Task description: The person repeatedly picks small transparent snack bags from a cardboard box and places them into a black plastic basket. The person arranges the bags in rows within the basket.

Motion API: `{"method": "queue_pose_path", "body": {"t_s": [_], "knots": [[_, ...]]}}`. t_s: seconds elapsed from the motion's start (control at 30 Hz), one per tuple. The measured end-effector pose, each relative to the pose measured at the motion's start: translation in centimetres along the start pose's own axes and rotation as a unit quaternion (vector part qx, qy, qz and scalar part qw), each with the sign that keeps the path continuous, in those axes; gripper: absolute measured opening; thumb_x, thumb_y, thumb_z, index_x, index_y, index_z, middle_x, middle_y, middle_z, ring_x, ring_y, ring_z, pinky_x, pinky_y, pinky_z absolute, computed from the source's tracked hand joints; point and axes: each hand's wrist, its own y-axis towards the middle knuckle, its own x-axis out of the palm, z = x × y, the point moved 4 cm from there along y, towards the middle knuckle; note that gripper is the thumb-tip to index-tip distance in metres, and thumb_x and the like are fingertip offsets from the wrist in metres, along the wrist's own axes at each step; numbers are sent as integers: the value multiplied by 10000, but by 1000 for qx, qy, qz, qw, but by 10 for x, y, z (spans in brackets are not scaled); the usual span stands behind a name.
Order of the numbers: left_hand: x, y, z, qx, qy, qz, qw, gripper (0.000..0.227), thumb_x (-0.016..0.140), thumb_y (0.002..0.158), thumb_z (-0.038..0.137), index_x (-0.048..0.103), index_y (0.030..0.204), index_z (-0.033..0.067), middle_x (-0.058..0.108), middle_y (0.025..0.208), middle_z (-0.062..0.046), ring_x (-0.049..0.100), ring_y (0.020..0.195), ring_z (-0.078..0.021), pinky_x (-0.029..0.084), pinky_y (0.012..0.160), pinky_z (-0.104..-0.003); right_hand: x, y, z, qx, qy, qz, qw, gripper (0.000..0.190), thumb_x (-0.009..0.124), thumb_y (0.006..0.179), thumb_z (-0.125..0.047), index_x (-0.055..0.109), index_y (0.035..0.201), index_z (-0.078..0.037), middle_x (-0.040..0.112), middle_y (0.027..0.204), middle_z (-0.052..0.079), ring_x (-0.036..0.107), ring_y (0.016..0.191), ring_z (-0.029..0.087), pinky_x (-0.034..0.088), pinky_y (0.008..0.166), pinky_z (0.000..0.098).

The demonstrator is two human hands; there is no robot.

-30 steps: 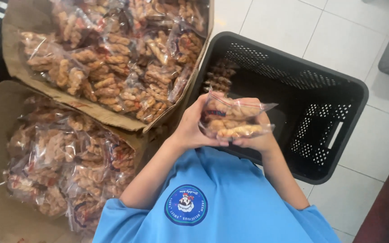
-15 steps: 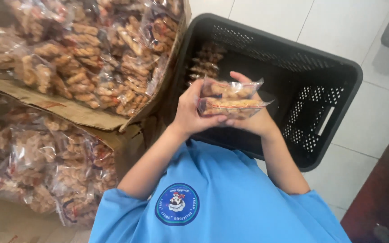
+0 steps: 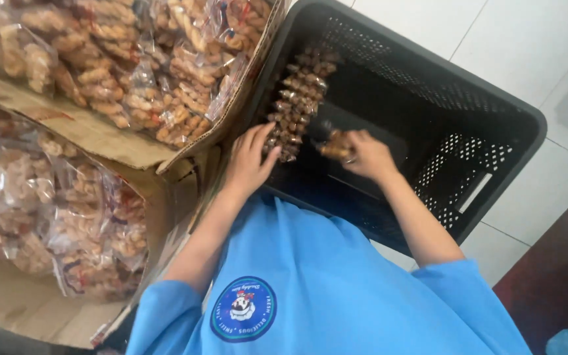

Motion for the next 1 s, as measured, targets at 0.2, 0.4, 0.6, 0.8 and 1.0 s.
{"method": "queue_pose_path", "body": {"t_s": [0.2,0.4,0.6,0.8,1.0], "knots": [[35,-24,-14,57,140,20,988,378,579,870,224,550,1241,160,579,1098,-47,571,1052,-212,347,1014,-437,178,40,2,-35,-144,-212,966,839,815,651,-361,364,1327,-150,579,1098,170,685,841,347,572,677,441],[39,-27,-17,33,153,31,987,393,573,822,202,553,1213,177,582,1098,-25,575,1040,-190,361,1012,-403,232,68,-15,23,-80,-275,958,953,756,727,-444,219,1443,-115,348,1396,276,548,1086,501,520,833,545],[41,-27,-17,34,150,40,987,386,555,813,186,552,1199,177,577,1067,-38,577,1034,-213,353,1004,-408,160,43,-33,-34,53,-331,941,814,317,918,-637,-9,1499,-169,127,1515,250,299,1334,474,339,1087,518],[-8,-7,43,-41,-132,87,987,312,541,847,107,608,1143,178,629,961,-32,644,916,-252,502,853,-366,189,42,-50,-42,0,-318,947,694,309,979,-449,47,1496,-66,37,1505,289,63,1380,501,185,1123,567],[-169,56,42,34,-60,123,990,211,596,869,163,593,1021,17,622,932,-209,591,920,-427,489,763,-502,161,64,-25,80,-146,-316,934,497,298,965,-323,244,1458,-331,135,1557,123,197,1390,412,283,967,716]]}}
